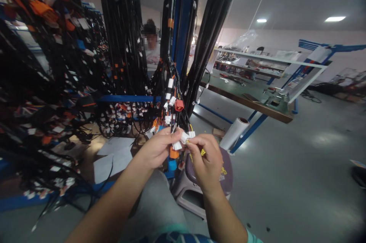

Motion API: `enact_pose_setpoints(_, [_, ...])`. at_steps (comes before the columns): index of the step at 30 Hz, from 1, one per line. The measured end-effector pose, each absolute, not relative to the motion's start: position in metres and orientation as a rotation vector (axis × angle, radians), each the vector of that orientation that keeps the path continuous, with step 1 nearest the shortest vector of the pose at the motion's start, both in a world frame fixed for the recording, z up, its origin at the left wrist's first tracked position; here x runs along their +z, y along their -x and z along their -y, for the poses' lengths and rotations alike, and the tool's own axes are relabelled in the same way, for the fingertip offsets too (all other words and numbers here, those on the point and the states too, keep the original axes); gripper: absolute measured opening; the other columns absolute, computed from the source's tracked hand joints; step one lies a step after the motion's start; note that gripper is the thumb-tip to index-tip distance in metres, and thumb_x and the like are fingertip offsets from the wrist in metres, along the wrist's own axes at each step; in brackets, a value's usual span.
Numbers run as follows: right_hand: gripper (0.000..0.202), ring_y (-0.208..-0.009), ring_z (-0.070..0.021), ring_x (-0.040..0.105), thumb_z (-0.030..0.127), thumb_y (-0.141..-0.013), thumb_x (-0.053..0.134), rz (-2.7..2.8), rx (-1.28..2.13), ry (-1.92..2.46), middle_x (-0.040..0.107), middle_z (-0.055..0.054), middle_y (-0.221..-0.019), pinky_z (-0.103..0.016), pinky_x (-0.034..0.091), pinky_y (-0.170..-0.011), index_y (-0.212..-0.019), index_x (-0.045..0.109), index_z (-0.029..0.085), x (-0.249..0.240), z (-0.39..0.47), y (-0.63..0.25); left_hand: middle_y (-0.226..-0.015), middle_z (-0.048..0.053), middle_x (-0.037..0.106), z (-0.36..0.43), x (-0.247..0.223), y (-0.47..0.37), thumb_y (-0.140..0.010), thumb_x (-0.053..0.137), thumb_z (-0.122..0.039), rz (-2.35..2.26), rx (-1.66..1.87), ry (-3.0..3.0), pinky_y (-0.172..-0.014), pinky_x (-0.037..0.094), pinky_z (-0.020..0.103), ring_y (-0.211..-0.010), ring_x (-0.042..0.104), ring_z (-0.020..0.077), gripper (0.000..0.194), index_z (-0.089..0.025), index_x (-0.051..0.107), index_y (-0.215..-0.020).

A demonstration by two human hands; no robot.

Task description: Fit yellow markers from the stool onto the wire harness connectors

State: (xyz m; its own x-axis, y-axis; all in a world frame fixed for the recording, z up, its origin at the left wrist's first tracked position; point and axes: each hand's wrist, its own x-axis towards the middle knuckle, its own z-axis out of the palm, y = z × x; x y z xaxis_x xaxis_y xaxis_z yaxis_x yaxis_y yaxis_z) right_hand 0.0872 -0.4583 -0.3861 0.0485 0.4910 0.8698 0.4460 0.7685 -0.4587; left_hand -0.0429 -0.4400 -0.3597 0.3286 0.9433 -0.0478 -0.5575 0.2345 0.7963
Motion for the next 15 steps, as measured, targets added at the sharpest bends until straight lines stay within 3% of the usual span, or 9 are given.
enact_pose_setpoints(5, [0.009, -0.070, -0.0130, 0.056, 0.014, -0.083, 0.057, 1.590, 0.000, 0.777, 0.060, 0.001, -0.072, -0.026, 0.042, -0.062, -0.081, 0.058, 0.023, -0.3857, 0.4583, -0.0866, -0.057, 0.000, 0.055, 0.4396, -0.3614, 0.0444, -0.055, 0.084, -0.030, -0.623, 1.120, -0.809, -0.049, 0.041, 0.017, -0.051, 0.050, 0.0072, 0.034, -0.009, 0.059, -0.067])
enact_pose_setpoints(15, [0.009, -0.068, -0.0124, 0.055, 0.013, -0.083, 0.057, 1.579, 0.008, 0.777, 0.060, 0.000, -0.072, -0.026, 0.043, -0.061, -0.081, 0.059, 0.022, -0.3867, 0.4572, -0.0860, -0.058, -0.001, 0.055, 0.4410, -0.3585, 0.0435, -0.056, 0.083, -0.029, -0.629, 1.136, -0.826, -0.049, 0.041, 0.017, -0.052, 0.049, 0.0067, 0.035, -0.009, 0.058, -0.068])
